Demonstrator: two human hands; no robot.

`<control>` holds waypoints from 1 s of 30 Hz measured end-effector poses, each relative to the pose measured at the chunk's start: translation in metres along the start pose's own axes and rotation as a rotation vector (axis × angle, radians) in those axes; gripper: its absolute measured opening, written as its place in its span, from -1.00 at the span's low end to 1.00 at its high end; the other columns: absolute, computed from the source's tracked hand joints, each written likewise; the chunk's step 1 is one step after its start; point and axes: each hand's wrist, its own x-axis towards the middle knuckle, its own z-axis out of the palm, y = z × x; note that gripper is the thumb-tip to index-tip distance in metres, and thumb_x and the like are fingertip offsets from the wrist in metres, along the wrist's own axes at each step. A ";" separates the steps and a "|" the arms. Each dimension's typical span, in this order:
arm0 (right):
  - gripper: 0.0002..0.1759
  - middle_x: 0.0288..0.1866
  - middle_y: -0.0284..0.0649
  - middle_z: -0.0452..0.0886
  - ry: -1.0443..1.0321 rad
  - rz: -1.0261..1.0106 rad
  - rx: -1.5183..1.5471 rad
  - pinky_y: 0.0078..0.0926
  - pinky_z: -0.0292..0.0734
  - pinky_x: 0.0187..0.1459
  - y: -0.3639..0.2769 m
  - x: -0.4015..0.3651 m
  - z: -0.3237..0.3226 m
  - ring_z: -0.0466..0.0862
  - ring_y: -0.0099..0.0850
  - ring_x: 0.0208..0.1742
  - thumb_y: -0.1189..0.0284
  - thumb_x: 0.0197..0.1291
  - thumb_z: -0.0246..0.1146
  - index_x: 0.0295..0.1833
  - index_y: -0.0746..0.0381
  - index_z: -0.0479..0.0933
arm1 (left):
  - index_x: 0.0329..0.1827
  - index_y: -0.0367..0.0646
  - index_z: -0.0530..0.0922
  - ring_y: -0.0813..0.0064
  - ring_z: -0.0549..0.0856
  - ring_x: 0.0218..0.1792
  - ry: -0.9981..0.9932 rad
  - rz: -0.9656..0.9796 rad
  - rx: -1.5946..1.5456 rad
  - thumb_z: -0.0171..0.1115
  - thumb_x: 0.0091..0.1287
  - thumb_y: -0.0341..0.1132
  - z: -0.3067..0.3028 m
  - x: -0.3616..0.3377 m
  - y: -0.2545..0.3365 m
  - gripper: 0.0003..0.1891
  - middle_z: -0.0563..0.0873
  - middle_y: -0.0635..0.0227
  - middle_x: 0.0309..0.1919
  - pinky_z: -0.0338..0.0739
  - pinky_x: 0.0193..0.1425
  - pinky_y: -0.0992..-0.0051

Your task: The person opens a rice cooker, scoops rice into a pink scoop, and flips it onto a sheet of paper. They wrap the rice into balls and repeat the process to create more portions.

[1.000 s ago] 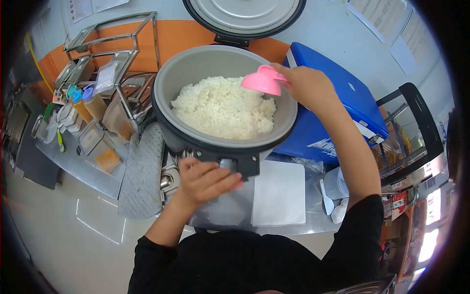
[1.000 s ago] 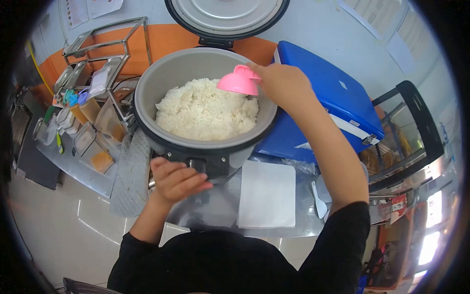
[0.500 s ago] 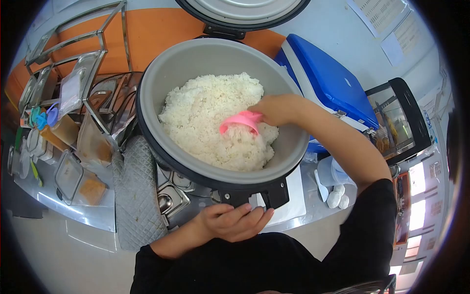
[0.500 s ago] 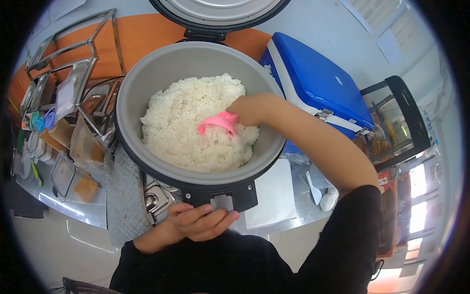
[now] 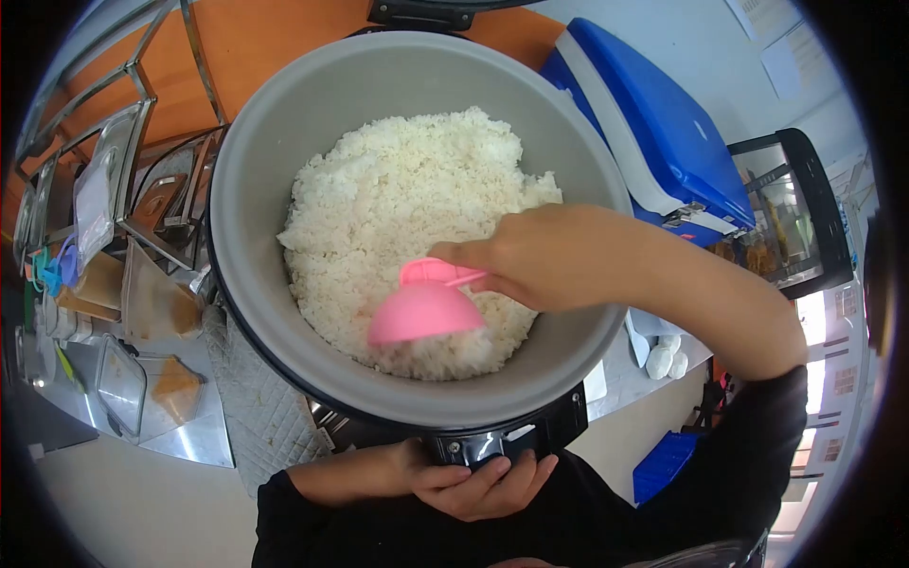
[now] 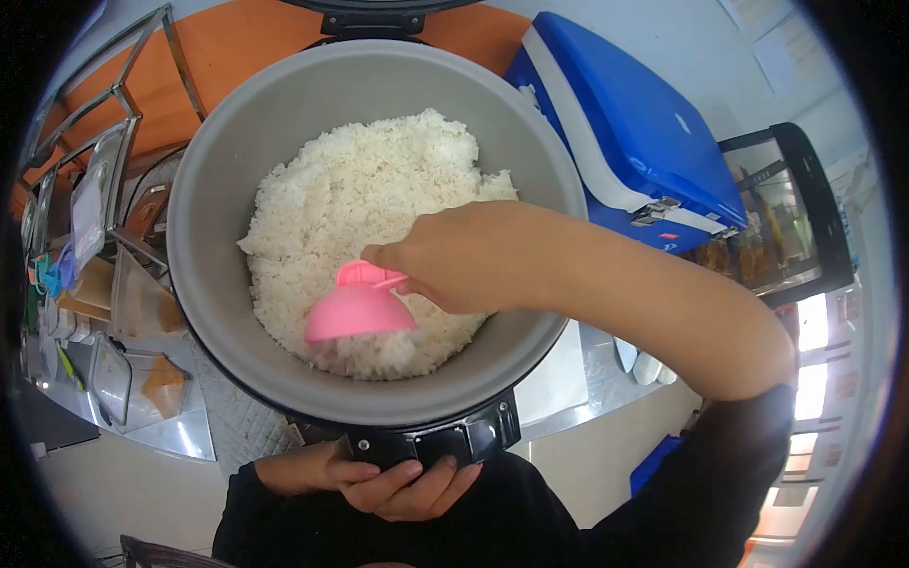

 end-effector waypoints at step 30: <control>-0.50 -0.41 0.01 0.65 0.135 0.130 0.273 -0.22 0.51 -0.30 -0.018 -0.019 0.003 0.65 -0.10 -0.41 0.44 0.25 0.18 0.33 0.02 0.47 | -0.11 0.46 0.68 0.70 0.41 0.08 -0.130 -0.066 -0.077 0.13 0.25 0.01 -0.011 0.001 0.004 -0.78 0.61 0.91 -0.16 0.08 0.32 0.38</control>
